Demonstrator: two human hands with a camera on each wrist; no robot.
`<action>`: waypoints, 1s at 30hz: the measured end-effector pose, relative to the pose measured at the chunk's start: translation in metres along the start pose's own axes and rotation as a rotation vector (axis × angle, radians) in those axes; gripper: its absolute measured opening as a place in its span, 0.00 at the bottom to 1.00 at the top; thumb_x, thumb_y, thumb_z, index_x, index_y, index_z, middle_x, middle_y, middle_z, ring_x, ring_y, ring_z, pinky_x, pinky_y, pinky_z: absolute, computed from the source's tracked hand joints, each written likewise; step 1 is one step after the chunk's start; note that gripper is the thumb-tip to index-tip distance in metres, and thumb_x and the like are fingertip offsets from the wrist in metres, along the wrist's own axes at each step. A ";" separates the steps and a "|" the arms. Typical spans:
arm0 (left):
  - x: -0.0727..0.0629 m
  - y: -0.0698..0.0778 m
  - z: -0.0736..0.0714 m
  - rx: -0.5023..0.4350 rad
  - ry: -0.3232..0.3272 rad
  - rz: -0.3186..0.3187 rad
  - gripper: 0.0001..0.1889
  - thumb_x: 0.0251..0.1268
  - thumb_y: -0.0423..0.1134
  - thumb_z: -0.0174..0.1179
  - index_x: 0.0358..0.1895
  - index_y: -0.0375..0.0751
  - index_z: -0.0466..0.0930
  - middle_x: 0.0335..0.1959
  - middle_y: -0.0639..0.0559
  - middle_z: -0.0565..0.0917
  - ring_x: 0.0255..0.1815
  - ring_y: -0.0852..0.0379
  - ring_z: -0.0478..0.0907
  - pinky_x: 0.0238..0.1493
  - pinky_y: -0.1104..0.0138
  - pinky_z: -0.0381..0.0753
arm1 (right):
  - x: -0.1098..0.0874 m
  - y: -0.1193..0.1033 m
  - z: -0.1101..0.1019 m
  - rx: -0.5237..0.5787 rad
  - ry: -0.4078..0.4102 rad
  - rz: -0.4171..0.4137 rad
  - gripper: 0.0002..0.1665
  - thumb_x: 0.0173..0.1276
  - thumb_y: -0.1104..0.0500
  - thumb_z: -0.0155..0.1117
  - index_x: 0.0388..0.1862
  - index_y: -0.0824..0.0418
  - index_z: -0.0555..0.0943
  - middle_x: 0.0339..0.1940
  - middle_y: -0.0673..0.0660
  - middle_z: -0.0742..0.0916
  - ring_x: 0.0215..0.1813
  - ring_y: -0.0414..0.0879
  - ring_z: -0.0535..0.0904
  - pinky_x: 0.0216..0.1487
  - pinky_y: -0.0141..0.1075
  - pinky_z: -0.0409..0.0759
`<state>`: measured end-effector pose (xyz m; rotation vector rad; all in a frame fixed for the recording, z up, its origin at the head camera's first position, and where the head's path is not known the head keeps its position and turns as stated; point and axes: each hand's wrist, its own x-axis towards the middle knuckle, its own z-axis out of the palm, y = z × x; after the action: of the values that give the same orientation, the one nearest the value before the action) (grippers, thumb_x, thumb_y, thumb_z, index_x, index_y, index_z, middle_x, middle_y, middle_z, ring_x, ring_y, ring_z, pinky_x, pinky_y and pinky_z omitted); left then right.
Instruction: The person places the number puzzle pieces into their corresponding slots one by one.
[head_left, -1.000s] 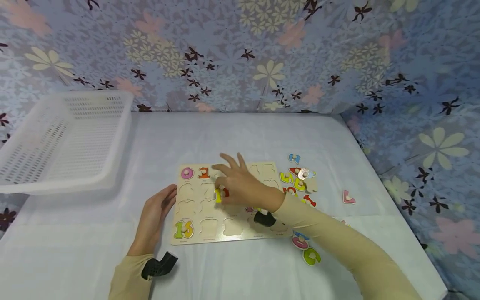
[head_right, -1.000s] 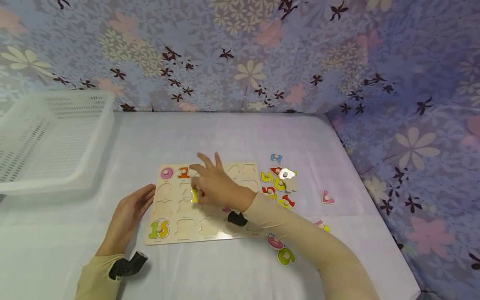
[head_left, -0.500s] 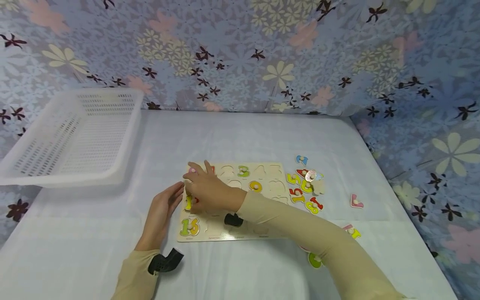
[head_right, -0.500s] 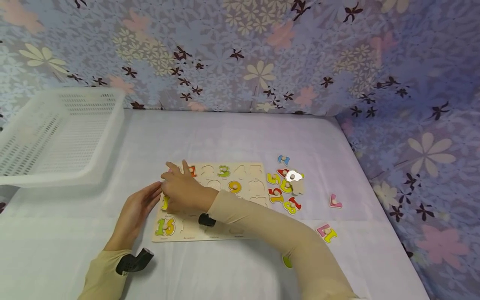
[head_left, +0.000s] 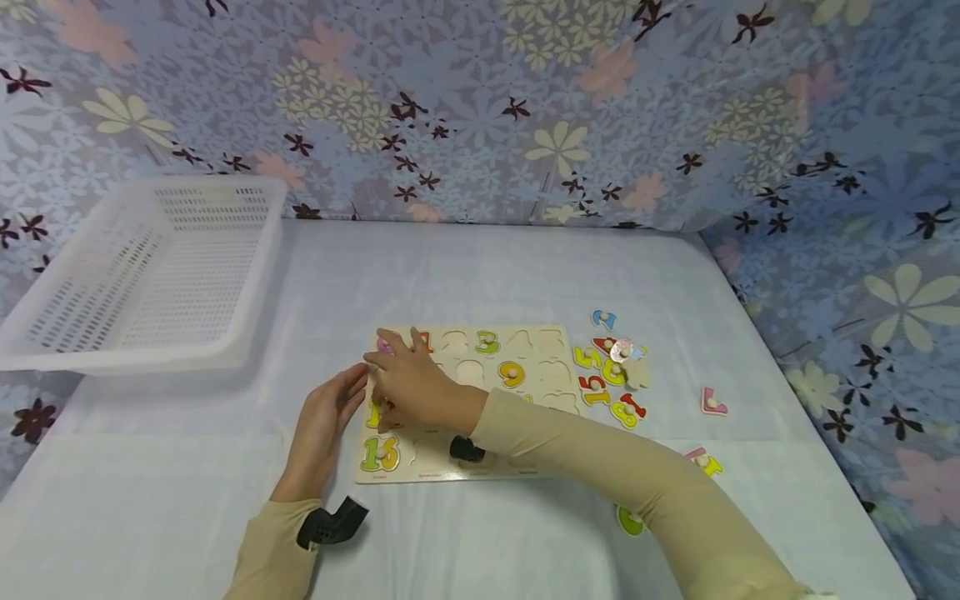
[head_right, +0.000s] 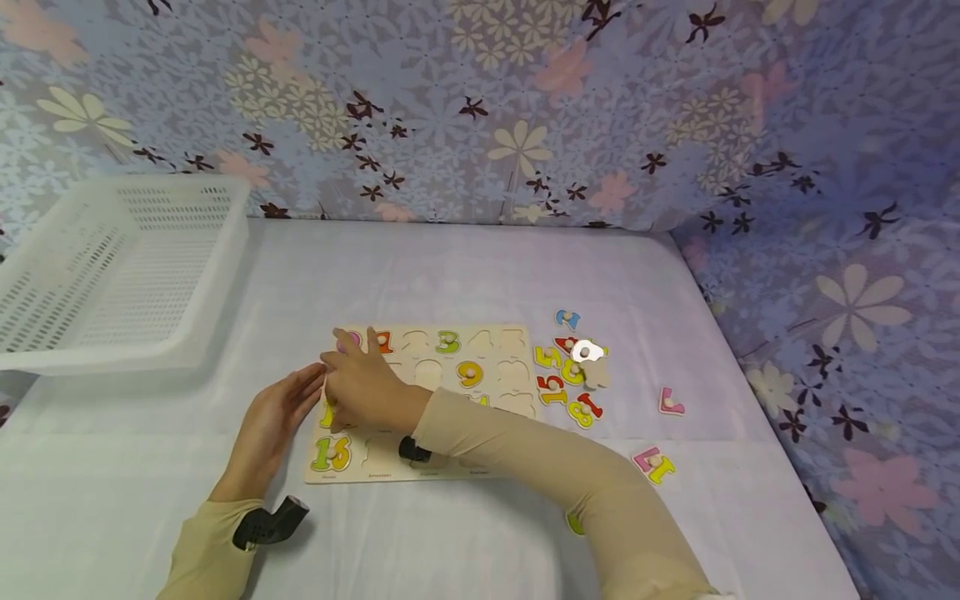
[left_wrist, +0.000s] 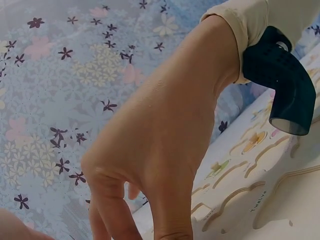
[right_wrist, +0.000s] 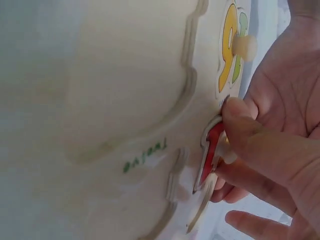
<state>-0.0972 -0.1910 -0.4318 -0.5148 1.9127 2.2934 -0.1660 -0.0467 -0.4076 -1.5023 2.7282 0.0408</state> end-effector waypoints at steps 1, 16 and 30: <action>0.000 0.001 0.000 -0.005 -0.004 -0.005 0.25 0.81 0.43 0.34 0.72 0.33 0.59 0.71 0.44 0.63 0.69 0.53 0.63 0.64 0.72 0.67 | 0.000 -0.001 0.000 -0.012 -0.002 0.011 0.20 0.50 0.31 0.71 0.37 0.39 0.89 0.68 0.50 0.73 0.76 0.56 0.47 0.70 0.64 0.52; 0.000 0.001 0.007 -0.012 0.000 -0.009 0.26 0.81 0.46 0.37 0.72 0.33 0.59 0.70 0.42 0.63 0.69 0.52 0.63 0.63 0.73 0.68 | -0.052 0.045 -0.032 0.201 0.145 0.161 0.21 0.57 0.48 0.75 0.51 0.46 0.86 0.70 0.57 0.72 0.76 0.61 0.47 0.72 0.63 0.45; -0.003 0.001 0.005 -0.051 -0.005 -0.008 0.26 0.80 0.44 0.39 0.73 0.33 0.58 0.70 0.43 0.63 0.69 0.54 0.62 0.65 0.73 0.66 | -0.205 0.203 -0.003 0.275 0.115 0.682 0.24 0.58 0.54 0.74 0.54 0.59 0.84 0.67 0.72 0.69 0.71 0.75 0.45 0.63 0.74 0.45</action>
<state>-0.0950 -0.1861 -0.4295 -0.5210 1.8510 2.3421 -0.2281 0.2346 -0.3954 -0.4839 3.0303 -0.3965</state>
